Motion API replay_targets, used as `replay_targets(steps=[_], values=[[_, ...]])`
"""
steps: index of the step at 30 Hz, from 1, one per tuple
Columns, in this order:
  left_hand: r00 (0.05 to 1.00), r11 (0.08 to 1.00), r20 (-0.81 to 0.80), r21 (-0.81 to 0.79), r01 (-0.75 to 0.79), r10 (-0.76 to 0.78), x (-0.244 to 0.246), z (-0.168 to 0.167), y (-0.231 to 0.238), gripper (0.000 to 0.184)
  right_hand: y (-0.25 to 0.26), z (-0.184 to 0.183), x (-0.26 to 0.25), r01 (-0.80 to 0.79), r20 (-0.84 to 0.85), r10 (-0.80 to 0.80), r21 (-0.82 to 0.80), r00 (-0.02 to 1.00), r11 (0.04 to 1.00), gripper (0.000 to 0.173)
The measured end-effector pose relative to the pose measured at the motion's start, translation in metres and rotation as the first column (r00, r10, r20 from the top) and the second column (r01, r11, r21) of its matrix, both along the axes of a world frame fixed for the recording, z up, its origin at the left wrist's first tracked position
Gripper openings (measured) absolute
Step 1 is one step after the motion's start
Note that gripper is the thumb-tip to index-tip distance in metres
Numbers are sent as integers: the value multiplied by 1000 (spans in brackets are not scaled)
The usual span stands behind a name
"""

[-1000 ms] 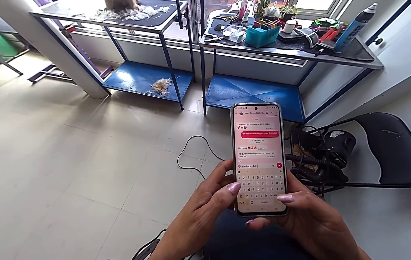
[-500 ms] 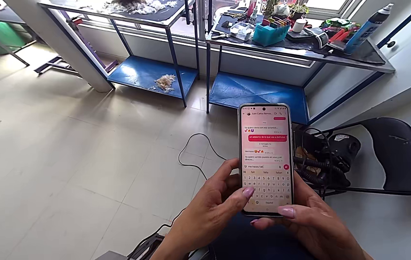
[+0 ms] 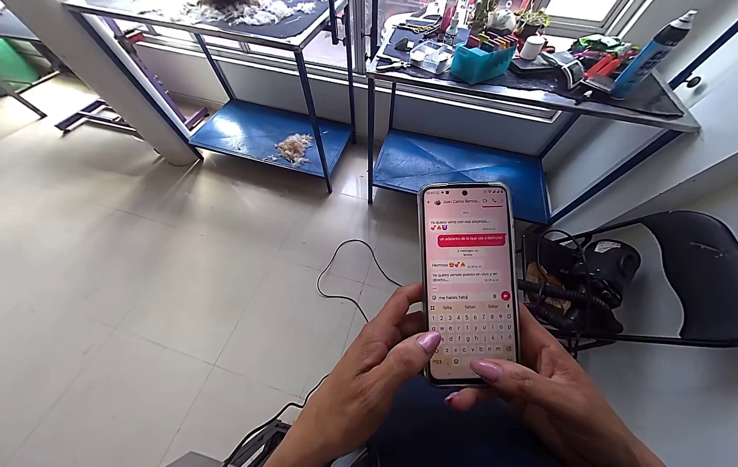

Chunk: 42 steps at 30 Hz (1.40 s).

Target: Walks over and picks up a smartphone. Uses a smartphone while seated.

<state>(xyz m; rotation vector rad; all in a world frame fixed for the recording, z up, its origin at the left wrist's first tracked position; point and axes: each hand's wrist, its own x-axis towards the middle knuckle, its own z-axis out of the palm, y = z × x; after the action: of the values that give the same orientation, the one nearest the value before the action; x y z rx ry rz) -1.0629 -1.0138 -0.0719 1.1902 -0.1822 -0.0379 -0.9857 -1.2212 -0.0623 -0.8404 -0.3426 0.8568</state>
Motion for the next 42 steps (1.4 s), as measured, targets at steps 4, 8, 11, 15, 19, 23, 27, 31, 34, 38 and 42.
replay_targets(steps=[4,8,11,15,19,23,27,31,34,38,42], values=[[1000,1000,-2,10,3,-3,1,1,-2,48,-2,-1,2,-5,0,5,25,1000,1000,67],[1000,999,21,43,10,-11,2,0,-6,52,-1,-1,2,63,-17,-63,-15,998,998,60],[996,996,72,73,51,-56,4,-2,-8,62,2,2,1,158,-28,-162,-108,986,981,48],[993,990,93,126,61,-73,3,-1,-8,65,-1,0,2,150,-27,-151,-56,988,987,47],[998,997,56,78,11,-16,4,-3,-7,62,-5,-5,4,45,-3,-45,37,999,998,58],[1000,999,18,37,-23,23,4,-2,-6,56,-6,-7,6,-57,-51,67,171,996,984,59],[1000,999,16,29,-14,14,3,-4,-5,58,-6,-8,6,-65,-86,85,214,993,975,56],[1000,1000,25,21,-3,2,2,-5,-5,61,-5,-8,4,-48,-90,67,203,994,978,54],[999,999,46,41,3,-5,1,-5,-7,62,-3,-6,1,37,-70,-29,114,997,993,50],[998,994,61,111,23,-30,0,-5,-9,65,-1,-5,-2,123,-67,-122,6,990,992,51],[996,991,82,132,29,-40,0,-7,-11,65,4,-1,-4,216,-78,-224,-97,972,972,43]])
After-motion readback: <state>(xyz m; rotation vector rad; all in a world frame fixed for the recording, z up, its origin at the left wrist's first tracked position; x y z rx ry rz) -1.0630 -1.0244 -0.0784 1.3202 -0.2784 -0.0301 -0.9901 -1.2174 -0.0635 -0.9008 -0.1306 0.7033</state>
